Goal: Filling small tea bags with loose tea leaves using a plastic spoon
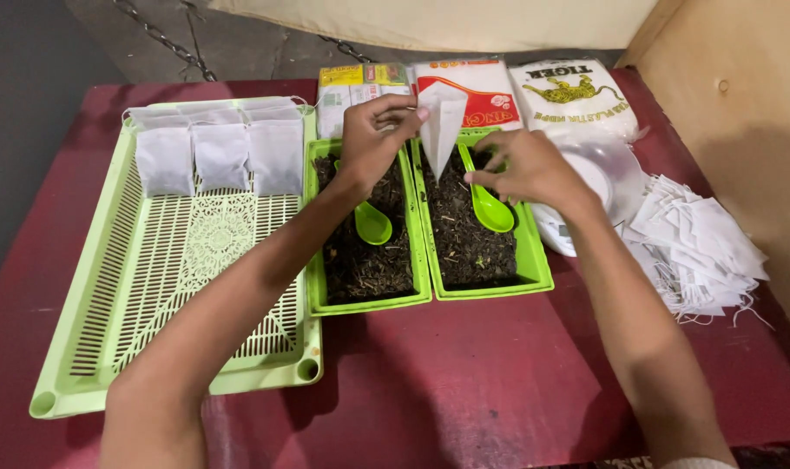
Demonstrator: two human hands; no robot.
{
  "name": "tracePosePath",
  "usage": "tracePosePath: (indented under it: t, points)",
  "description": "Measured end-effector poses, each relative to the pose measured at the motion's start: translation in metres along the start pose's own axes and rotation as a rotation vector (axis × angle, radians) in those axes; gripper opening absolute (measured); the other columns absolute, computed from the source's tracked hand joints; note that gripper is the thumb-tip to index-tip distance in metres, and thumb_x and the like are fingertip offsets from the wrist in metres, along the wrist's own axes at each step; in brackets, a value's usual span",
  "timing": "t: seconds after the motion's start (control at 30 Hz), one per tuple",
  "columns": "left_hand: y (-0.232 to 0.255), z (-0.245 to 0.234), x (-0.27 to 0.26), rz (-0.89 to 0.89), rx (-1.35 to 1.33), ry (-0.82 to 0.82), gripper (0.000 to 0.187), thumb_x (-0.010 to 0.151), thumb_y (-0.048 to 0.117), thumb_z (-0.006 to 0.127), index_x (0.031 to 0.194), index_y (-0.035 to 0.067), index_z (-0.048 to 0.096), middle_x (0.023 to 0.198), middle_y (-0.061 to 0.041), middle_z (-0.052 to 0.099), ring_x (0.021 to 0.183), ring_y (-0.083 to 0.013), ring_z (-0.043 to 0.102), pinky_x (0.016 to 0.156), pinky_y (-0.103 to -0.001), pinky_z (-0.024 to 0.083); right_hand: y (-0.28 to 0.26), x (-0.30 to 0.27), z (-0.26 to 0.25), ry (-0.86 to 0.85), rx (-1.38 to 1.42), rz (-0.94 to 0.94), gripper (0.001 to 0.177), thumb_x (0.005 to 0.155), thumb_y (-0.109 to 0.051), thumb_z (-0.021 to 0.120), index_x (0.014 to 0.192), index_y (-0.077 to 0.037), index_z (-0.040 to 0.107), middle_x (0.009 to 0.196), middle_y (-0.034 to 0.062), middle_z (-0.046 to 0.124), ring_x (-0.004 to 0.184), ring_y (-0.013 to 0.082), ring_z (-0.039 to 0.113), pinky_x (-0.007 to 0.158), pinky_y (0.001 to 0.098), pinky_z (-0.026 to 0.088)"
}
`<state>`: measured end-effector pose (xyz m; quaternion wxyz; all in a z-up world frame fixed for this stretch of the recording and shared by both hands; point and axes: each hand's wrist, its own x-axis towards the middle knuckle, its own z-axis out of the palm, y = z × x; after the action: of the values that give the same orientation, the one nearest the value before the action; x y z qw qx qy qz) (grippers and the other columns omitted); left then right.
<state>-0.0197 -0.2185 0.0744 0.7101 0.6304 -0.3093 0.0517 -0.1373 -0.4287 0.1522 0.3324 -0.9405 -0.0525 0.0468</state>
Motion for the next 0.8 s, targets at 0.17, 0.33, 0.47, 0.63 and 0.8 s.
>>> tracePosePath:
  t: [0.17,0.33,0.47,0.63,0.8]
  points:
    - [-0.012,0.002,-0.007,0.029,0.062,0.046,0.025,0.098,0.019,0.078,0.114,0.001,0.073,0.096,-0.019,0.075,0.089,-0.0213,0.072,0.075,-0.033,0.067,0.054,0.043,0.019,0.004,-0.083,-0.005,0.045,0.081,-0.012,0.078,0.121,0.006,0.07,0.091,0.0251,0.075,0.044,0.0202,0.066,0.043,0.0321,0.057]
    - [-0.005,0.012,-0.016,0.059,0.163,0.11,0.02,0.1,0.015,0.071,0.114,0.0,0.072,0.096,-0.022,0.075,0.091,-0.0242,0.071,0.074,-0.035,0.066,0.056,0.035,0.008,0.028,-0.03,0.009,0.033,0.082,-0.01,0.077,0.108,0.01,0.073,0.086,0.0272,0.074,0.046,0.0227,0.066,0.046,0.0356,0.054]
    - [-0.018,0.013,-0.006,0.289,0.309,0.055,0.013,0.103,0.013,0.066,0.11,0.002,0.067,0.092,-0.021,0.071,0.085,-0.0277,0.073,0.064,-0.036,0.063,0.033,0.012,-0.014,0.019,0.009,-0.007,0.021,0.096,-0.005,0.068,0.102,0.015,0.07,0.083,0.0326,0.07,0.051,0.0325,0.069,0.055,0.0389,0.06]
    - [-0.047,0.013,0.005,0.372,0.345,0.011,0.009,0.1,0.009,0.07,0.105,0.002,0.067,0.088,-0.019,0.069,0.077,-0.0306,0.072,0.058,-0.037,0.063,0.031,0.006,-0.026,0.09,0.079,0.002,0.023,0.1,-0.008,0.061,0.104,0.014,0.065,0.079,0.0282,0.069,0.056,0.0355,0.072,0.059,0.047,0.062]
    - [-0.031,0.014,0.0,-0.01,-0.088,0.062,0.016,0.094,0.013,0.077,0.099,-0.001,0.071,0.084,-0.015,0.072,0.049,-0.0128,0.064,0.041,-0.022,0.057,0.024,0.009,-0.021,0.209,-0.009,-0.068,0.018,0.097,-0.006,0.061,0.1,0.011,0.065,0.074,0.028,0.07,0.057,0.0331,0.073,0.059,0.043,0.061]
